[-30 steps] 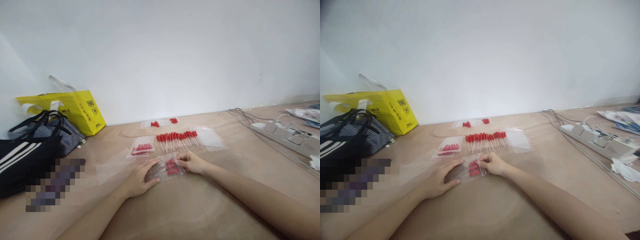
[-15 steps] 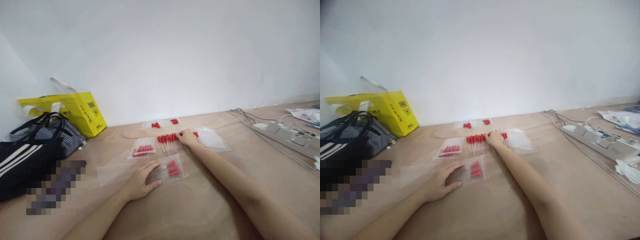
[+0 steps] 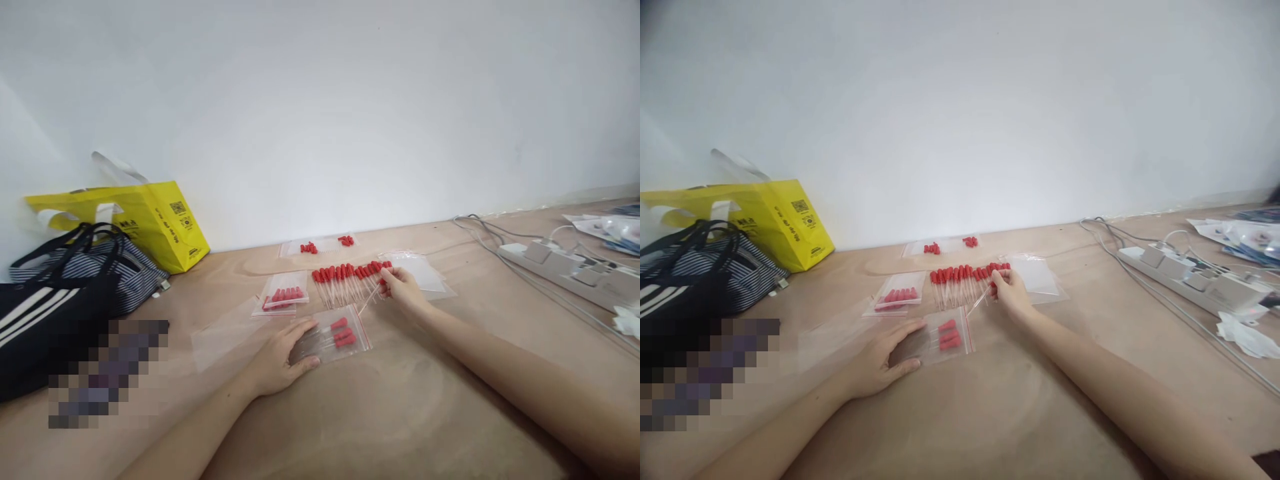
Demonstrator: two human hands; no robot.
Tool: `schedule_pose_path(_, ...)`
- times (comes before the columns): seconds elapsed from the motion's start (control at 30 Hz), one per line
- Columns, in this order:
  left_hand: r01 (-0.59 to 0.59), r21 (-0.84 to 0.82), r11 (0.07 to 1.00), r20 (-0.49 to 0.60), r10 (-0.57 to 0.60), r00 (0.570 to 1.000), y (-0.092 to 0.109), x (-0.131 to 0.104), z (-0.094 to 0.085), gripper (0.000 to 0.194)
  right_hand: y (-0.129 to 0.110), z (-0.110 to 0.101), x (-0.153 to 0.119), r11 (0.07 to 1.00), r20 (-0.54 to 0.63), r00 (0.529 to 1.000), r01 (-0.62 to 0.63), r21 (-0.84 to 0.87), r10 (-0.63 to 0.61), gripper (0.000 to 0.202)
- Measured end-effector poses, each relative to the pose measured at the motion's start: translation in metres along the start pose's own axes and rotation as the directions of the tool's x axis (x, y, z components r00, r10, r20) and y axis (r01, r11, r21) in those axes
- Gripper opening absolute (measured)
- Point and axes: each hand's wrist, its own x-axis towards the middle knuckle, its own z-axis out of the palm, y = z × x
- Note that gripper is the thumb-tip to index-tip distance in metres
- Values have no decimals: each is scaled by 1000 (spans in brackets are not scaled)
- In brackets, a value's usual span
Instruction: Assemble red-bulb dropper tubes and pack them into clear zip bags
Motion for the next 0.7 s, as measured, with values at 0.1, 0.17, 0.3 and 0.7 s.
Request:
schedule_pose_path(0.1,-2,9,1000,-1,2,1000,0,0,0,52,9,1,-12,992,9,999,-47,114,46,20)
schedule_pose_path(0.17,4,16,1000,4,-4,1000,1,0,0,52,11,0,-14,993,2,999,-43,111,43,18)
schedule_pose_path(0.3,0,17,1000,3,0,1000,2,0,0,52,11,-5,-10,991,-48,998,-36,125,42,17)
schedule_pose_path(0.7,-10,14,1000,39,9,999,-1,-1,1,57,11,8,-38,942,244,954,-233,243,173,25)
